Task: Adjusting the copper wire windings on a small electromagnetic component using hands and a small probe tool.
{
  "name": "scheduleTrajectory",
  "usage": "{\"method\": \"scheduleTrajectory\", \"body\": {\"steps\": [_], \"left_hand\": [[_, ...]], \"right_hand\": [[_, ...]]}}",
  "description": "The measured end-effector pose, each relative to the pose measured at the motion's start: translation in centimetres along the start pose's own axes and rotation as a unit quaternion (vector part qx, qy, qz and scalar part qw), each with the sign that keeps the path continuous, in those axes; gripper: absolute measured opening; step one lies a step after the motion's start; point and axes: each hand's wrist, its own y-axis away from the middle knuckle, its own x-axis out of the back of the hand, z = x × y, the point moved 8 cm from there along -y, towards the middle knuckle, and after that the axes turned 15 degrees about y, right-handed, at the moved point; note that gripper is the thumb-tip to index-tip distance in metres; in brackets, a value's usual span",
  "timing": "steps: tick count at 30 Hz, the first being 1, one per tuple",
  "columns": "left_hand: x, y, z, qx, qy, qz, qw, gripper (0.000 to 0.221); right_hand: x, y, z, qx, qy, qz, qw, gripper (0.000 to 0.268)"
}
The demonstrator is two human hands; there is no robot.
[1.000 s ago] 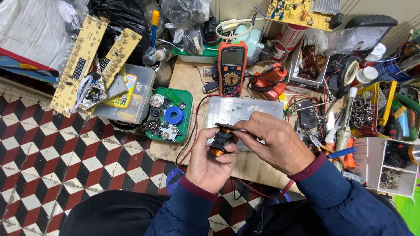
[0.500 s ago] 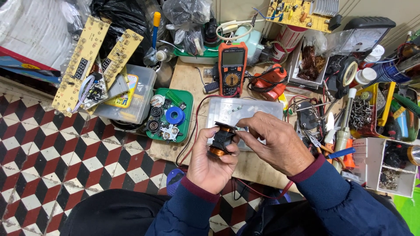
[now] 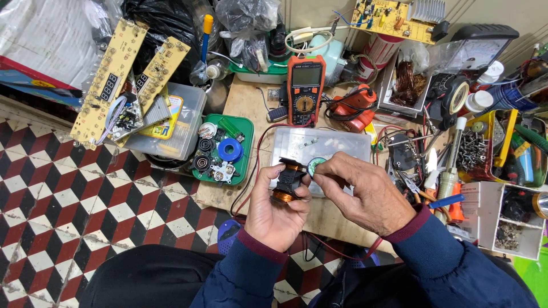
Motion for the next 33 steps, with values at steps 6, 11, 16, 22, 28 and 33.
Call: {"method": "scheduleTrajectory", "body": {"steps": [6,11,16,22,28,33], "left_hand": [[0.0,-0.1,-0.1,0.014,0.007,-0.01,1.0,0.045],[0.0,-0.1,-0.2,0.02,0.01,-0.021,1.0,0.045],[0.0,-0.1,-0.2,0.024,0.011,-0.03,0.999,0.045],[-0.2,0.2,-0.4,0.034,0.016,-0.031,0.999,0.044],[0.1,-0.4,-0.6,0.077,0.062,-0.072,0.992,0.044],[-0.2,-0.1,-0.9,0.129,0.084,-0.103,0.983,0.051]], "right_hand": [[-0.2,-0.2,0.1,-0.005,0.01,-0.007,1.0,0.009],[-0.4,-0.3,0.1,-0.008,0.014,-0.011,1.0,0.009],[-0.8,-0.1,1.0,-0.016,0.01,-0.013,1.0,0.01],[-1.3,0.0,1.6,-0.026,0.012,-0.026,0.999,0.011],[-2.0,0.2,1.9,0.033,0.038,-0.063,0.997,0.016],[-3.4,0.2,3.9,-0.027,0.022,-0.115,0.993,0.023]]}}
